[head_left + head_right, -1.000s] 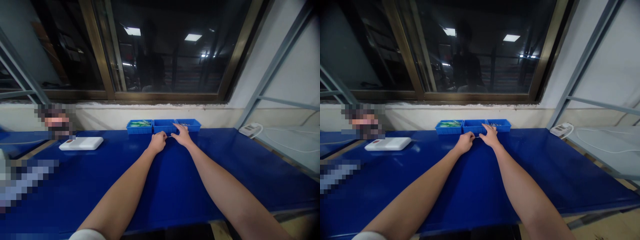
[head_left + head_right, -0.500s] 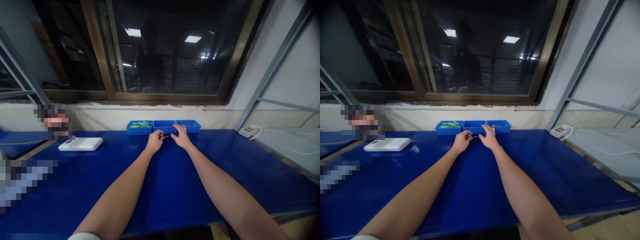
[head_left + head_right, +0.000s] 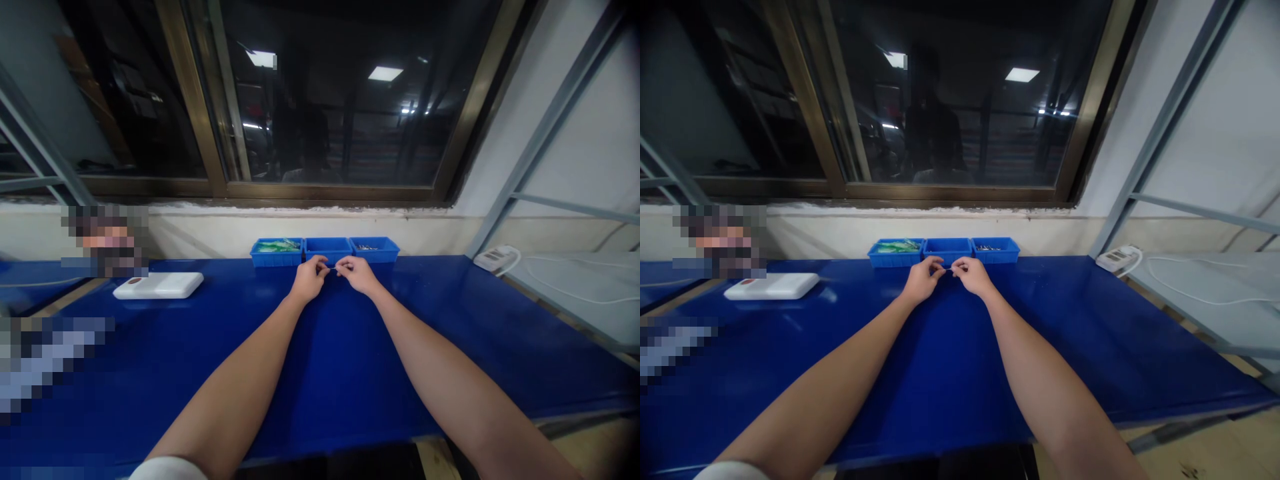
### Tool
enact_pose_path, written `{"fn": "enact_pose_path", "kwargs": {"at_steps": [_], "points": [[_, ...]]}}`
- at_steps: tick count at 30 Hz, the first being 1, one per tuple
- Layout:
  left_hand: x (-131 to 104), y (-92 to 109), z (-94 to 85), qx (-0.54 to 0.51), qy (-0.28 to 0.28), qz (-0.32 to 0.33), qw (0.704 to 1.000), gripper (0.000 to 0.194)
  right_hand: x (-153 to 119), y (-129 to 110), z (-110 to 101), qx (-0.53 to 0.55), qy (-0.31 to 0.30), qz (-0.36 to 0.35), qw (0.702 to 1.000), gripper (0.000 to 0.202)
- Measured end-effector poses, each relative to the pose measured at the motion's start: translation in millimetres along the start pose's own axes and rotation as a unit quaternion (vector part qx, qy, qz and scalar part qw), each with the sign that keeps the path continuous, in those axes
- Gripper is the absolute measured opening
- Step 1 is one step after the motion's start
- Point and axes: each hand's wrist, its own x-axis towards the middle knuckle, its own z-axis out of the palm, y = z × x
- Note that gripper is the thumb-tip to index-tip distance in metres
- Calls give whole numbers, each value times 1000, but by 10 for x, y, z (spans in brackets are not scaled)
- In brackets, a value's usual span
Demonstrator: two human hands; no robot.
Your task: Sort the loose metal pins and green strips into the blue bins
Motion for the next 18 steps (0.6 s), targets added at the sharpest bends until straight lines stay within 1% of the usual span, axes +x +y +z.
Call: {"fn": "enact_pose_path", "kwargs": {"at_steps": [5, 7, 10, 13, 15, 18], "points": [[5, -6, -1, 3, -7, -11, 1000, 27, 3, -23, -18, 71, 24, 23, 997, 26], [12, -26, 3, 10, 0, -17, 1000, 31, 15, -24, -55, 79, 49, 30, 995, 27], [24, -67, -4, 44, 27, -23, 998, 32, 55, 17, -154, 56, 138, 18, 989, 26], [23, -87, -32, 123, 40, -38, 991, 29, 101, 101, -283, 19, 228, 19, 973, 29], [10, -78, -53, 195, 22, -63, 979, 28, 116, 149, -356, -14, 252, 15, 967, 34], [-17, -48, -63, 283, -34, -96, 954, 31, 99, 158, -402, -84, 248, 13, 965, 42]]}}
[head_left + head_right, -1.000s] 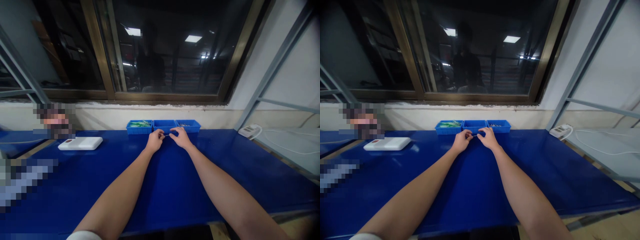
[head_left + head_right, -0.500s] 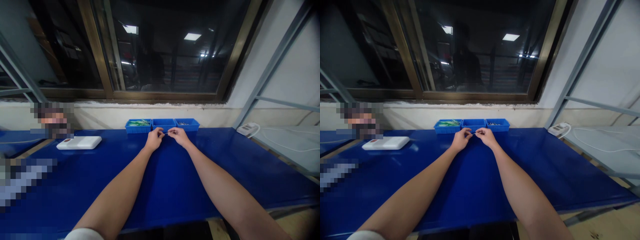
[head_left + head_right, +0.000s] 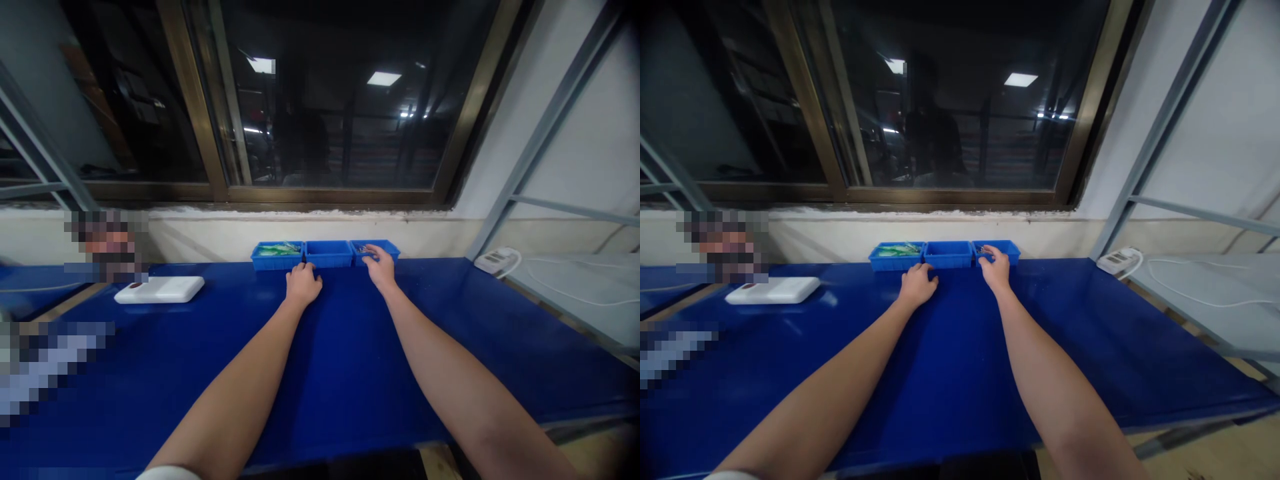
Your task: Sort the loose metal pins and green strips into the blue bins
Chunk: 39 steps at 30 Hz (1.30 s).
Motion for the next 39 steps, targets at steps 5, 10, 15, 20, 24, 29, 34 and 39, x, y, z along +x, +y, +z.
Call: {"fn": "enact_pose_path", "kwargs": {"at_steps": [5, 10, 15, 20, 24, 29, 34, 39], "points": [[-24, 27, 13, 52, -34, 14, 998, 33, -112, -137, 35, -122, -63, -54, 989, 52], [-29, 35, 21, 49, -47, 15, 998, 33, -183, -201, 121, -187, -139, -98, 967, 60], [-37, 38, 16, 48, -49, 17, 997, 32, -210, -150, 148, -221, -213, -92, 947, 70], [-41, 37, 24, 67, -56, 26, 996, 34, -208, -99, 142, -212, -179, -94, 956, 69], [-57, 46, 32, 92, -57, 52, 993, 37, -182, -75, 139, -176, -82, -119, 974, 47], [-81, 53, 29, 108, -61, 61, 990, 39, -182, -50, 146, -126, -65, -117, 983, 17], [-103, 67, 7, 143, -48, 22, 988, 42, -199, -10, 155, -126, -120, -92, 980, 9], [-127, 102, -15, 151, -44, -42, 987, 52, -225, 8, 171, -202, -182, -87, 958, 13]]}}
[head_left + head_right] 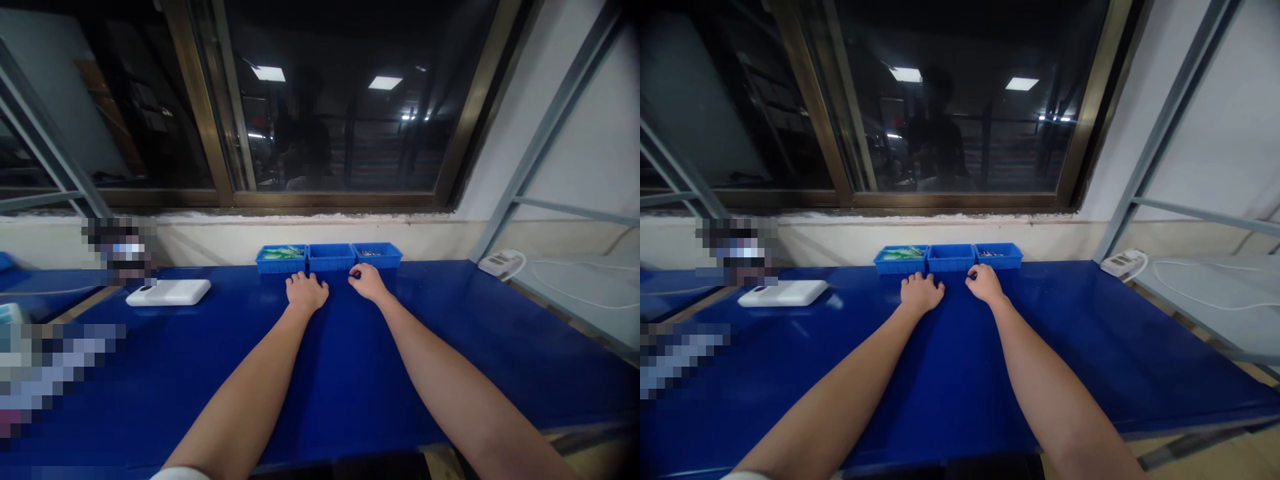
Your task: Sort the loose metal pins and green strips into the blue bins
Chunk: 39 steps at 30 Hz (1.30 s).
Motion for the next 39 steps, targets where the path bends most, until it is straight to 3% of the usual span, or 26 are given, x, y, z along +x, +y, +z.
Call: {"fn": "enact_pose_path", "kwargs": {"at_steps": [3, 7, 15, 24, 31, 39], "points": [[-1, -8, -39, -9, -24, -16, 1000, 57, -23, -24, -1, -66, -16, 7, 998, 16], [29, -84, -99, -16, -62, 14, 998, 62, -60, -63, -13, -123, -28, 16, 992, 17], [79, -214, -69, 4, -81, 56, 995, 69, -130, -144, -25, -172, -50, 24, 984, 26], [143, -338, -112, 36, -151, 92, 984, 76, -187, -304, -51, -235, -101, 92, 962, 42], [89, -524, -45, 8, -100, 129, 987, 70, -210, -298, -81, -228, -135, 85, 960, 46], [19, -551, 6, -9, -45, 133, 990, 65, -208, -260, -150, -205, -152, 78, 964, 49]]}}
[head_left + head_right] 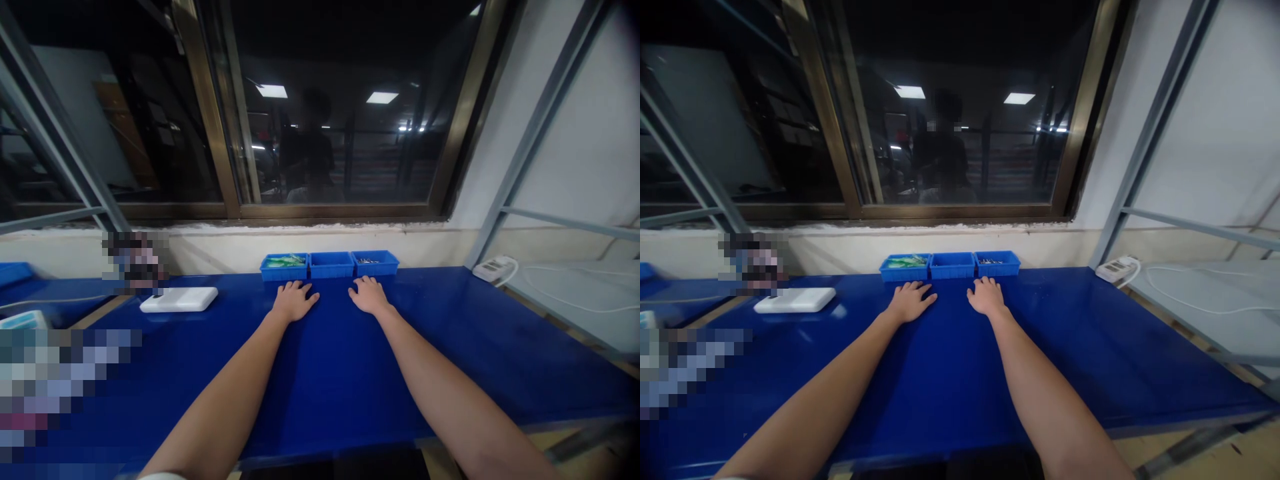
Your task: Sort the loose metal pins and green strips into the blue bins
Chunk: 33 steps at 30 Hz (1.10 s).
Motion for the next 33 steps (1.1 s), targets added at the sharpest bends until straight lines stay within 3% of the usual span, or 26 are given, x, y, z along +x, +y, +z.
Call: {"fn": "enact_pose_path", "kwargs": {"at_steps": [16, 27, 33], "points": [[12, 11, -25, -4, 11, 2, 1000, 62, -13, 8, -84, 4, -31, -29, 999, 52], [30, -104, -106, 10, 141, -77, 987, 50, -14, 6, -85, 8, -42, -22, 999, 52], [77, -173, -97, 3, 149, -73, 986, 56, -19, 20, -68, 15, -38, -28, 999, 53]]}}
